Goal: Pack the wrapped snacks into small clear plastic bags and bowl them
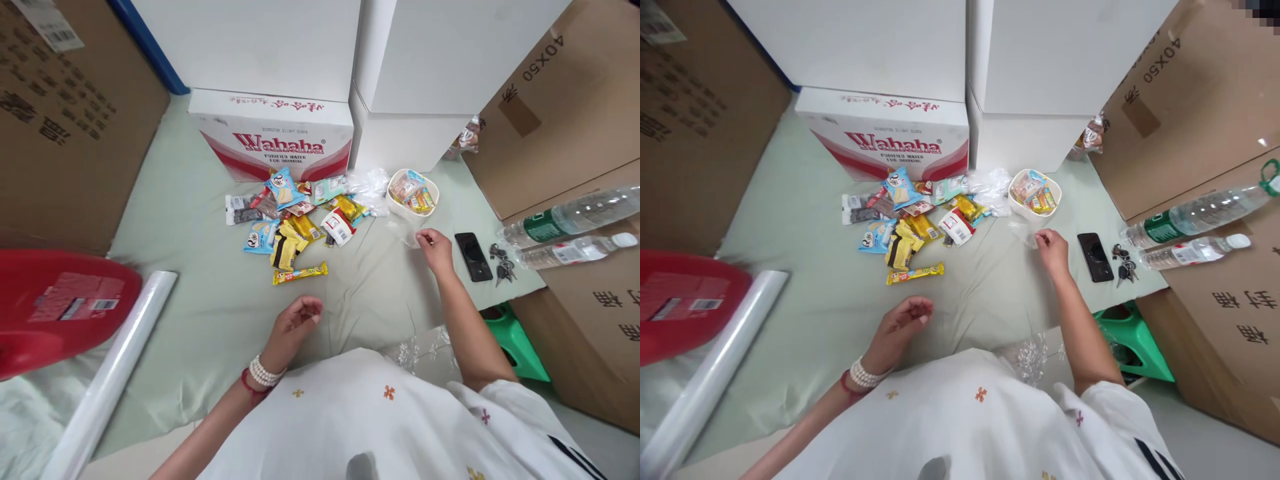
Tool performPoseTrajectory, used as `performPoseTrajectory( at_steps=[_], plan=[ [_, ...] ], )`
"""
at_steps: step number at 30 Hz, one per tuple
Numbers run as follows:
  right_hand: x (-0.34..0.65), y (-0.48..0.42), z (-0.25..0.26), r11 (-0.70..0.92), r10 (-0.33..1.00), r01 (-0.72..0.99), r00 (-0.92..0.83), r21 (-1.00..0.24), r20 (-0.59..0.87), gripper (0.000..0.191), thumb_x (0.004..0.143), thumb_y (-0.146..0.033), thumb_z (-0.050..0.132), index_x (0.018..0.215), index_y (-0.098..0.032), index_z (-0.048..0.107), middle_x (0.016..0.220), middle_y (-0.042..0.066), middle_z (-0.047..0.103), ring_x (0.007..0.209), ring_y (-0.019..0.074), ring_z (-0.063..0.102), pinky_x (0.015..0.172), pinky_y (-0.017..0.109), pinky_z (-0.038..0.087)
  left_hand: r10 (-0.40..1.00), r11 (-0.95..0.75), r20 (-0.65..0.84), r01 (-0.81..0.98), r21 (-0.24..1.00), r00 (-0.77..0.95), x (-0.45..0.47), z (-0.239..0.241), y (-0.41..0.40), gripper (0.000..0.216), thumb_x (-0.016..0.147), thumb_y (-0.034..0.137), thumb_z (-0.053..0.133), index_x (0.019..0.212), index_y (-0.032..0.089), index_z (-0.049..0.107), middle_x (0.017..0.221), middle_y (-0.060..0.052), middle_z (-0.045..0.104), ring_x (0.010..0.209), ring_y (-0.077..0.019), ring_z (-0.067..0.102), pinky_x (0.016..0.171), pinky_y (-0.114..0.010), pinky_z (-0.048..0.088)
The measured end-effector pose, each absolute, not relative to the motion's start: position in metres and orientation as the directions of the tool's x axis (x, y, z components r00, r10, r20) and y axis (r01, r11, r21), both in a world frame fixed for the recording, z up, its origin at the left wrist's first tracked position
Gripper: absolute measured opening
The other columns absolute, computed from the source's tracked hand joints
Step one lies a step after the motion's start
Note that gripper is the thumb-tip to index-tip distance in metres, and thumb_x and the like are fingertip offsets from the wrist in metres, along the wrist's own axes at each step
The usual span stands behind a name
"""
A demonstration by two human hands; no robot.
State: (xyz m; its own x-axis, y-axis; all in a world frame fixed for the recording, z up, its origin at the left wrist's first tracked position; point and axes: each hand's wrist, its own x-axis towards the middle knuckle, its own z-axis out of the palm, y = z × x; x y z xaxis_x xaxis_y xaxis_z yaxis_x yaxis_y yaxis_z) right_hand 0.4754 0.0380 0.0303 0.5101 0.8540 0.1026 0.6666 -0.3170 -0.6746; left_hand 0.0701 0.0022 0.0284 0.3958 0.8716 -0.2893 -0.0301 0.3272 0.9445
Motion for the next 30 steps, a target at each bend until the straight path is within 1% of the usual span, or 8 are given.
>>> performPoseTrajectory(
  at_steps=[4, 9, 11, 15, 20, 24, 27, 30],
  plan=[
    [0.418, 0.02, 0.036, -0.123, 0.891, 0.328, 0.453, -0.937, 0.042, 0.026, 0.08, -0.045, 0.075, 0.09, -0.02, 0.076, 0.088, 0.004, 0.074, 0.08, 0.019, 0.062, 0.08, 0.033, 0.048, 0.904, 0.181, -0.175, 0.024, 0.983, 0.39, 0.108, 0.051, 0.014, 0.027, 0.086, 0.045, 0.072, 0.084, 0.018, 0.072, 0.085, -0.004, 0.062, 0.08, -0.0164, 0.057, 0.068, -0.027, 0.045],
    [0.344, -0.004, 0.054, 0.038, 0.989, 0.273, 0.127, -0.961, 0.075, 0.016, 0.088, -0.04, 0.075, 0.09, -0.025, 0.078, 0.088, 0.003, 0.071, 0.083, 0.0185, 0.063, 0.078, 0.031, 0.048, 0.958, 0.166, -0.153, -0.035, 0.985, 0.243, 0.157, 0.06, 0.037, 0.038, 0.072, 0.041, 0.085, 0.1, 0.019, 0.07, 0.095, -0.003, 0.065, 0.079, -0.0138, 0.057, 0.076, -0.028, 0.048],
    [0.33, -0.01, 0.06, 0.083, 0.994, 0.297, 0.041, -0.951, 0.099, 0.013, 0.09, -0.038, 0.073, 0.091, -0.026, 0.077, 0.086, 0.002, 0.068, 0.081, 0.0175, 0.061, 0.077, 0.031, 0.047, 0.965, 0.155, -0.133, -0.082, 0.985, 0.227, 0.162, 0.057, 0.043, 0.033, 0.071, 0.042, 0.085, 0.089, 0.018, 0.07, 0.088, -0.001, 0.064, 0.077, -0.013, 0.055, 0.078, -0.029, 0.048],
    [0.322, -0.012, 0.065, 0.036, 0.966, 0.094, 0.251, -0.995, 0.058, 0.015, 0.091, -0.041, 0.072, 0.092, -0.026, 0.071, 0.091, 0.001, 0.064, 0.084, 0.0155, 0.058, 0.08, 0.029, 0.049, 0.933, 0.35, -0.291, -0.344, 0.872, 0.212, 0.145, 0.053, 0.043, 0.038, 0.071, 0.048, 0.086, 0.076, 0.02, 0.062, 0.081, 0.002, 0.063, 0.079, -0.0132, 0.058, 0.074, -0.027, 0.052],
    [0.31, -0.011, 0.055, -0.142, 0.881, -0.362, 0.378, -0.921, -0.285, 0.036, 0.078, -0.05, 0.079, 0.089, -0.025, 0.057, 0.094, -0.001, 0.062, 0.082, 0.0159, 0.062, 0.069, 0.03, 0.056, 0.841, 0.52, -0.499, -0.567, 0.639, 0.209, 0.117, 0.051, 0.032, 0.053, 0.057, 0.045, 0.097, 0.085, 0.021, 0.058, 0.089, 0.003, 0.067, 0.082, -0.0143, 0.067, 0.077, -0.035, 0.062],
    [0.296, -0.013, 0.042, -0.246, 0.854, -0.202, 0.418, -0.948, -0.31, 0.036, 0.082, -0.054, 0.074, 0.089, -0.025, 0.052, 0.074, -0.005, 0.056, 0.058, 0.0117, 0.052, 0.047, 0.022, 0.041, 0.867, 0.477, -0.485, -0.48, 0.737, 0.116, 0.103, 0.044, 0.028, 0.054, 0.06, 0.055, 0.093, 0.083, 0.02, 0.06, 0.065, 0.008, 0.055, 0.054, -0.0064, 0.053, 0.049, -0.018, 0.046],
    [0.295, -0.015, 0.04, -0.236, 0.885, -0.157, 0.372, -0.959, -0.279, 0.035, 0.085, -0.054, 0.072, 0.089, -0.025, 0.053, 0.068, -0.007, 0.05, 0.048, 0.0076, 0.04, 0.043, 0.021, 0.031, 0.916, 0.398, -0.388, -0.361, 0.843, 0.104, 0.088, 0.04, 0.033, 0.052, 0.066, 0.06, 0.089, 0.077, 0.018, 0.061, 0.053, 0.011, 0.04, 0.043, -0.003, 0.037, 0.041, -0.016, 0.032],
    [0.294, -0.016, 0.047, -0.213, 0.919, -0.233, 0.281, -0.949, -0.276, 0.038, 0.083, -0.056, 0.074, 0.09, -0.024, 0.054, 0.069, -0.007, 0.049, 0.048, 0.006, 0.036, 0.045, 0.021, 0.027, 0.89, 0.454, -0.434, -0.342, 0.823, 0.139, 0.078, 0.041, 0.035, 0.054, 0.069, 0.066, 0.084, 0.086, 0.019, 0.063, 0.065, 0.006, 0.057, 0.057, -0.0082, 0.056, 0.049, -0.018, 0.043]
  ],
)
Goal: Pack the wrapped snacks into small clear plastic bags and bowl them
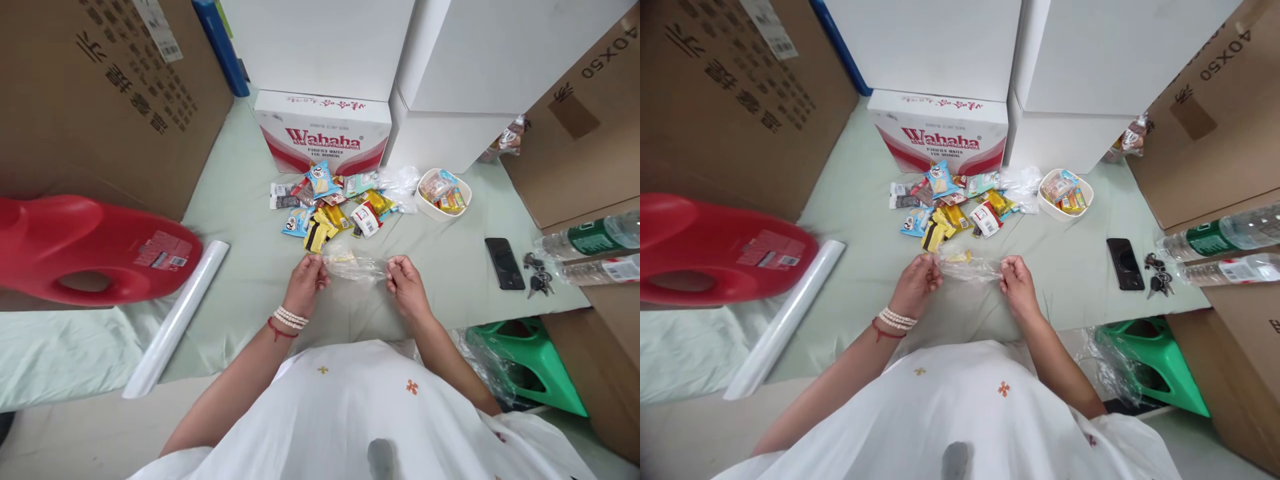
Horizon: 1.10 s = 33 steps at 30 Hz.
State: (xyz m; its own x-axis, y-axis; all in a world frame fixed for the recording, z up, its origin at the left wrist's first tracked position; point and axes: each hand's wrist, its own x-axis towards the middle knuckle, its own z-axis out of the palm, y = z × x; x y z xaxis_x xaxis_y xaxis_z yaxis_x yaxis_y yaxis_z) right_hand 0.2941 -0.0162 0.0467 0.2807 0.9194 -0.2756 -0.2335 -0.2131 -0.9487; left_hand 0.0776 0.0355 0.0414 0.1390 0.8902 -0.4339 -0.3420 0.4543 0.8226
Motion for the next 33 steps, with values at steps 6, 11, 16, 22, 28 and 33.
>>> performPoseTrajectory(
  at_steps=[6, 11, 16, 22, 28, 33],
  plan=[
    [0.268, -0.026, 0.062, -0.271, 0.938, -0.405, 0.09, -0.873, -0.333, 0.043, 0.079, -0.057, 0.077, 0.09, -0.025, 0.051, 0.069, -0.008, 0.046, 0.046, 0.0055, 0.027, 0.046, 0.022, 0.023, 0.736, 0.675, -0.561, -0.344, 0.653, 0.38, 0.107, 0.04, 0.016, 0.068, 0.062, 0.046, 0.095, 0.117, 0.024, 0.063, 0.098, -0.004, 0.072, 0.088, -0.0182, 0.07, 0.074, -0.03, 0.056],
    [0.28, -0.035, 0.063, -0.224, 0.929, -0.388, 0.191, -0.894, -0.316, 0.043, 0.079, -0.059, 0.076, 0.092, -0.027, 0.049, 0.069, -0.008, 0.042, 0.048, 0.0079, 0.026, 0.047, 0.023, 0.027, 0.742, 0.659, -0.508, -0.334, 0.674, 0.437, 0.115, 0.032, 0.017, 0.061, 0.049, 0.028, 0.098, 0.101, 0.018, 0.067, 0.088, -0.002, 0.072, 0.075, -0.0154, 0.066, 0.071, -0.03, 0.053],
    [0.31, -0.033, 0.05, -0.098, 0.893, -0.079, 0.433, -0.992, -0.123, 0.038, 0.084, -0.058, 0.073, 0.091, -0.026, 0.054, 0.083, -0.003, 0.053, 0.075, 0.013, 0.053, 0.066, 0.024, 0.05, 0.927, 0.285, -0.256, -0.073, 0.956, 0.274, 0.094, 0.034, 0.028, 0.034, 0.066, 0.037, 0.087, 0.085, 0.019, 0.066, 0.076, 0.003, 0.064, 0.07, -0.0131, 0.061, 0.072, -0.028, 0.05],
    [0.304, -0.013, 0.023, -0.236, 0.784, -0.328, 0.491, -0.915, -0.379, 0.043, 0.08, -0.058, 0.07, 0.093, -0.027, 0.043, 0.073, -0.007, 0.052, 0.049, 0.0081, 0.045, 0.042, 0.019, 0.035, 0.957, 0.128, -0.134, 0.04, 0.991, 0.257, 0.102, 0.038, 0.019, 0.031, 0.085, 0.051, 0.069, 0.086, 0.021, 0.06, 0.072, 0.003, 0.063, 0.07, -0.0145, 0.061, 0.073, -0.028, 0.05],
    [0.311, -0.005, 0.02, -0.36, 0.778, -0.446, 0.342, -0.82, -0.528, 0.051, 0.067, -0.058, 0.082, 0.088, -0.025, 0.05, 0.064, -0.008, 0.051, 0.043, 0.0053, 0.036, 0.037, 0.017, 0.021, 0.892, 0.389, -0.352, -0.086, 0.917, 0.284, 0.098, 0.032, 0.022, 0.044, 0.074, 0.057, 0.079, 0.084, 0.021, 0.055, 0.061, 0.006, 0.058, 0.052, -0.0096, 0.05, 0.055, -0.024, 0.042],
    [0.303, -0.015, 0.022, -0.472, 0.802, -0.293, 0.249, -0.831, -0.543, 0.059, 0.07, -0.071, 0.076, 0.099, -0.021, 0.063, 0.085, 0.004, 0.072, 0.049, 0.0082, 0.041, 0.04, 0.02, 0.021, 0.896, 0.399, -0.357, -0.128, 0.908, 0.265, 0.098, 0.028, 0.018, 0.044, 0.073, 0.056, 0.08, 0.087, 0.021, 0.058, 0.063, 0.005, 0.061, 0.055, -0.0098, 0.053, 0.056, -0.024, 0.044]
  ],
)
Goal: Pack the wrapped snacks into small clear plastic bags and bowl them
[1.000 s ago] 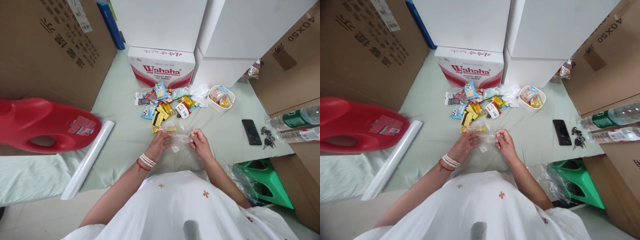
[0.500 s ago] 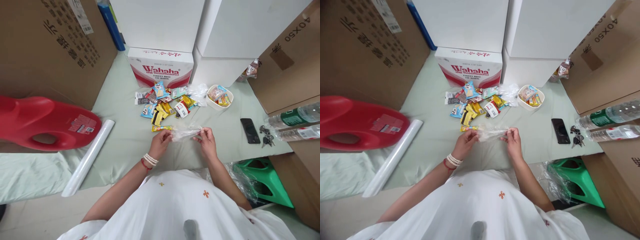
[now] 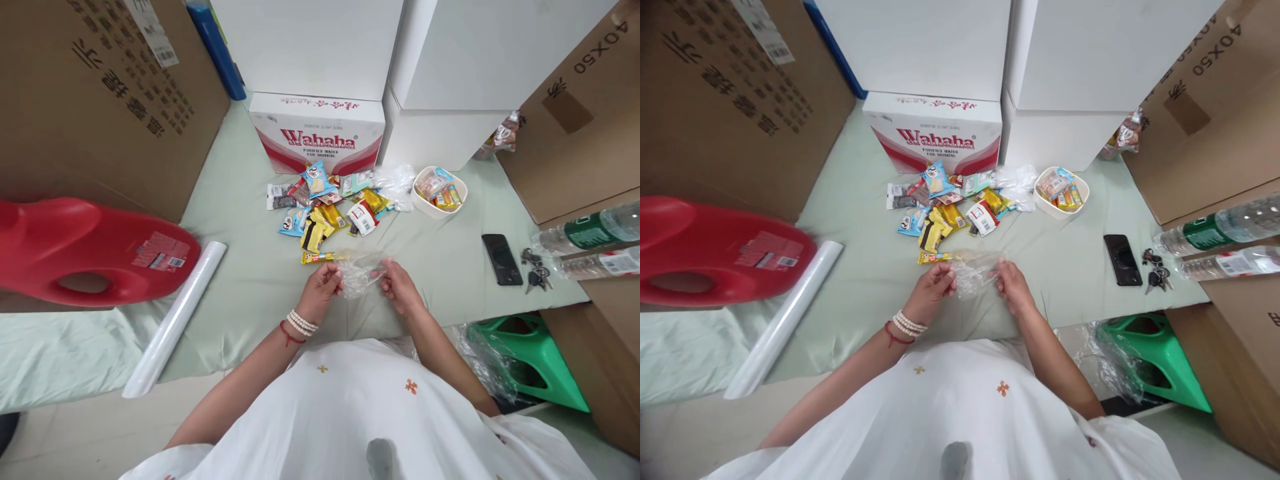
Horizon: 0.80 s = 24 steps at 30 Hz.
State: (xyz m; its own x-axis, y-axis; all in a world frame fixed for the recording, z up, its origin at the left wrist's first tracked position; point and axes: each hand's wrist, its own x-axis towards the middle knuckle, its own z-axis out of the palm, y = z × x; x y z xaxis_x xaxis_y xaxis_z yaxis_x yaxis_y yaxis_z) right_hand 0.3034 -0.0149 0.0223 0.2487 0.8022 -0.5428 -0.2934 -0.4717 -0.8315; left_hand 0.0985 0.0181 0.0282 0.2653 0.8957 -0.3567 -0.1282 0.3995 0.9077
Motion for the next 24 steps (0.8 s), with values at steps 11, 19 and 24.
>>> performPoseTrajectory(
  at_steps=[11, 19, 24],
  plan=[
    [0.317, -0.027, 0.026, -0.312, 0.901, 0.157, 0.363, -0.937, -0.239, 0.034, 0.084, -0.055, 0.067, 0.085, -0.021, 0.068, 0.064, -0.004, 0.053, 0.059, 0.0137, 0.042, 0.058, 0.027, 0.035, 0.879, 0.458, -0.45, -0.021, 0.889, 0.16, 0.067, 0.027, 0.032, 0.045, 0.072, 0.059, 0.08, 0.08, 0.018, 0.064, 0.066, 0.0, 0.068, 0.051, -0.0102, 0.054, 0.051, -0.023, 0.039],
    [0.266, -0.047, 0.057, -0.142, 0.983, 0.15, 0.136, -0.978, -0.122, 0.031, 0.094, -0.053, 0.062, 0.088, -0.023, 0.067, 0.071, -0.001, 0.058, 0.064, 0.0153, 0.048, 0.062, 0.027, 0.039, 0.759, 0.618, -0.486, -0.246, 0.747, 0.433, 0.132, 0.048, 0.0, 0.049, 0.075, 0.064, 0.081, 0.095, 0.021, 0.065, 0.088, -0.003, 0.07, 0.077, -0.0158, 0.065, 0.065, -0.027, 0.051],
    [0.284, -0.053, 0.055, -0.291, 0.935, -0.08, 0.189, -0.953, -0.301, 0.036, 0.088, -0.059, 0.069, 0.082, -0.023, 0.064, 0.061, -0.005, 0.043, 0.052, 0.0112, 0.032, 0.05, 0.025, 0.026, 0.815, 0.549, -0.454, -0.229, 0.804, 0.36, 0.13, 0.038, 0.004, 0.057, 0.065, 0.068, 0.085, 0.081, 0.019, 0.061, 0.062, 0.005, 0.055, 0.054, -0.0092, 0.047, 0.053, -0.024, 0.038]
  ],
)
